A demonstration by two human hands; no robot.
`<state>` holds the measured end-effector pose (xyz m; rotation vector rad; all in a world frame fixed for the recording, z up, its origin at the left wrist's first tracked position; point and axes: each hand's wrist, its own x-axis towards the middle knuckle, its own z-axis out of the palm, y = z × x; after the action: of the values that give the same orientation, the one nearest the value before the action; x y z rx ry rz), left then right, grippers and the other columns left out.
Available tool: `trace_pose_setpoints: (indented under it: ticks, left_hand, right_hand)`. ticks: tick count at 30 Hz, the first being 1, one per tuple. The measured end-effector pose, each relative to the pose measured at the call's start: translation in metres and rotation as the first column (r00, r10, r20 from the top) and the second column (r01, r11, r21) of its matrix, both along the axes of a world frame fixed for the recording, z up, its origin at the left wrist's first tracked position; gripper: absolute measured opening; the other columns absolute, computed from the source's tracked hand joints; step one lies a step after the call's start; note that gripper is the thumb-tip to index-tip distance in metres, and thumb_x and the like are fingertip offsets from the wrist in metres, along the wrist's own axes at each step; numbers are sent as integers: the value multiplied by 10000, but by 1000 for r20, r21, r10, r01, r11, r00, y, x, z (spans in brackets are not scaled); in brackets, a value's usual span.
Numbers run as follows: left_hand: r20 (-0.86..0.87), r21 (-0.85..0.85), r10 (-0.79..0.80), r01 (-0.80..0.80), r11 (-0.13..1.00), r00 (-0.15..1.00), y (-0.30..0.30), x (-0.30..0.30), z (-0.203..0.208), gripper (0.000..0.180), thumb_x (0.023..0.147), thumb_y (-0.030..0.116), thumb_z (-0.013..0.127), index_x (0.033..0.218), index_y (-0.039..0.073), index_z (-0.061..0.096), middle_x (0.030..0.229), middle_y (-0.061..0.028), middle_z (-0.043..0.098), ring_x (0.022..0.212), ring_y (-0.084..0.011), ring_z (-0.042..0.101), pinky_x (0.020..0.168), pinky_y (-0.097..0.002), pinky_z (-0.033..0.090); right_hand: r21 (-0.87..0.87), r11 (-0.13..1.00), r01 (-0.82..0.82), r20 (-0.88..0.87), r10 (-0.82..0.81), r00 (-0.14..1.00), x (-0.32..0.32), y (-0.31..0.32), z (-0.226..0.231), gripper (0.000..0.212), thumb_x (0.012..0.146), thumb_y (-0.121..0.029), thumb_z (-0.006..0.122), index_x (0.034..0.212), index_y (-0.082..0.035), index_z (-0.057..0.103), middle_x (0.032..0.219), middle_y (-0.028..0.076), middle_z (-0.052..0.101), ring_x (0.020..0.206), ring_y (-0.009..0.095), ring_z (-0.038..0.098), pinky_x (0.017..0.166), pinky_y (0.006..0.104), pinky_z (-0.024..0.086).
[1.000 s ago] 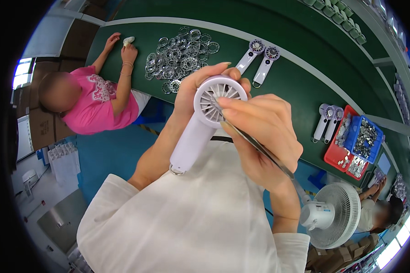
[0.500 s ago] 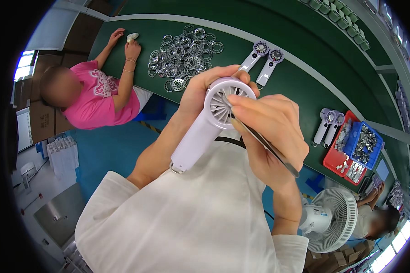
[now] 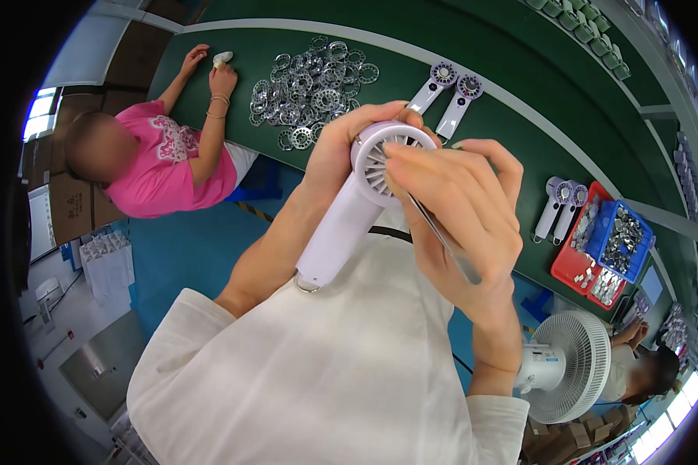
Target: Assembling mini handheld fans by installing a circular metal grill into the fan head using tweezers.
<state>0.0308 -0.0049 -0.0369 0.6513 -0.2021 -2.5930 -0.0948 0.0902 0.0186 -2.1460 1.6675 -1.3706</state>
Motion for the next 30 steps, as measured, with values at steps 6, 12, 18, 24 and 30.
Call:
trace_pose_setpoints:
  ticks: [6,12,18,24,30]
  left_hand:
    - [-12,-87,14,-15,996,1000,2,2,5,247,931,268,581,944,32,650,882,-112,690,766,-181,669,696,-299,548]
    - [-11,-114,32,-33,993,999,1,2,1,256,933,282,573,940,37,648,894,-115,694,774,-179,668,703,-299,546]
    - [-39,-117,27,-31,993,999,0,3,0,273,937,297,565,941,37,647,916,-134,696,794,-192,671,724,-308,545]
    - [-46,-106,21,-26,994,999,1,3,-1,271,937,293,565,944,35,647,923,-141,697,803,-198,672,733,-315,545]
    - [-25,-96,25,-27,995,999,4,3,-2,267,932,295,575,941,39,650,924,-143,698,802,-200,674,731,-314,544]
  right_hand:
    - [-19,1000,10,4,-10,1000,3,4,-4,297,692,109,725,948,-37,689,981,73,722,839,209,664,889,366,431]
    - [-3,1000,11,5,-11,1000,5,6,-6,317,685,110,723,966,-32,687,1002,82,717,837,214,661,916,375,421]
    - [2,1000,22,-23,-22,999,7,4,-1,158,798,30,726,941,-21,682,919,92,735,781,203,669,905,380,441]
    - [10,1000,19,13,-19,1000,6,8,-8,330,683,109,729,973,-42,689,1028,78,716,839,208,661,940,389,412]
    - [-10,1000,13,43,-12,999,6,8,-11,342,679,107,747,981,-42,685,1034,87,721,847,210,668,909,370,446]
